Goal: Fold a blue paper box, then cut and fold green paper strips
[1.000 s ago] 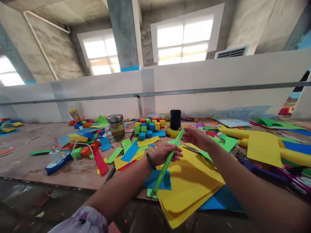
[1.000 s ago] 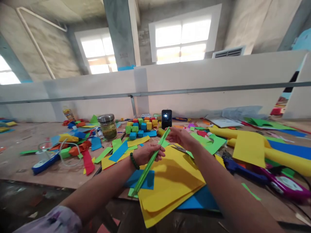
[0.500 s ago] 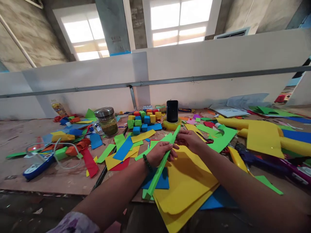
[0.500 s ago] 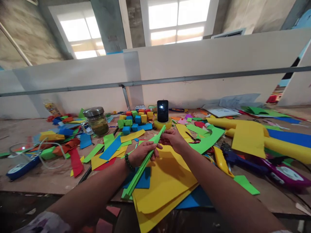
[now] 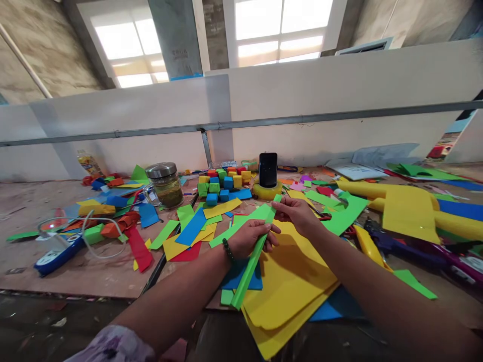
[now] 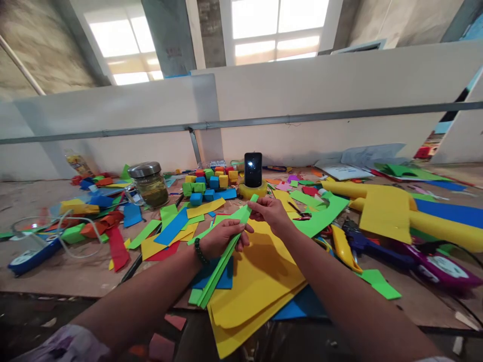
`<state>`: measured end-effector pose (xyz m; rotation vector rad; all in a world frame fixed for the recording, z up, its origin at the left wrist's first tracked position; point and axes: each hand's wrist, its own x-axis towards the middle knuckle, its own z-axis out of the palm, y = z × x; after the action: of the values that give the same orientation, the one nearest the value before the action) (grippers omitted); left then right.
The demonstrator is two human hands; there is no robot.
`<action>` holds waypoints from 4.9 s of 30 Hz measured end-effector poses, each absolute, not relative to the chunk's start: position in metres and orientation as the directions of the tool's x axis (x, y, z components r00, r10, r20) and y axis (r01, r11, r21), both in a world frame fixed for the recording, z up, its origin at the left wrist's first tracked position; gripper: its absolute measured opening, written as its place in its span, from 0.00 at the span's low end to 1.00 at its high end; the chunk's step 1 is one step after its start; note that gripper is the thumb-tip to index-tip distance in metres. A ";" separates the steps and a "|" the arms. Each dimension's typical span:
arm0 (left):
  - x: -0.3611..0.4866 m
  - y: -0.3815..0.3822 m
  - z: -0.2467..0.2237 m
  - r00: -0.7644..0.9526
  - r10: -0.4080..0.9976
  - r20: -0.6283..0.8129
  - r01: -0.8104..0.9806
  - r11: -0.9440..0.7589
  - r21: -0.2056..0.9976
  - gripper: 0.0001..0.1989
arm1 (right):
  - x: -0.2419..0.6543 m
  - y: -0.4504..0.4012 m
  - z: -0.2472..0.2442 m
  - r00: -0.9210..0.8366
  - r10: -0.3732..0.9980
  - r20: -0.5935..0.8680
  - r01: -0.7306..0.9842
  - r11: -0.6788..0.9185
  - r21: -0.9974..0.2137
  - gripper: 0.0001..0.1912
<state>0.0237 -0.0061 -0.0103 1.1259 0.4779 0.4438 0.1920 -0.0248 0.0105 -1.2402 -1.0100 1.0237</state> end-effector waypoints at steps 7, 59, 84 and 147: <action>0.031 -0.009 -0.014 0.735 0.672 -0.084 -0.153 0.286 0.946 0.24 | 0.178 -0.032 0.014 0.230 0.962 0.149 0.069 0.136 -0.988 0.23; 0.021 -0.012 -0.006 0.853 0.484 -0.193 -0.042 0.433 0.900 0.17 | 0.207 -0.018 0.024 0.432 0.881 0.194 -0.022 0.225 -0.974 0.21; 0.019 -0.007 0.001 0.849 0.447 -0.283 -0.079 0.635 0.769 0.25 | 0.186 -0.032 0.000 0.045 0.755 0.654 0.712 0.435 -0.551 0.13; 0.020 -0.006 -0.004 0.714 0.700 -0.011 -0.161 0.178 0.971 0.06 | 0.194 -0.028 0.013 0.114 0.993 0.023 -0.177 0.043 -0.983 0.16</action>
<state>0.0196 -0.0065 -0.0041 1.2530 0.5219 0.6493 0.1939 -0.0279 0.0131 -1.1035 -1.0117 1.1831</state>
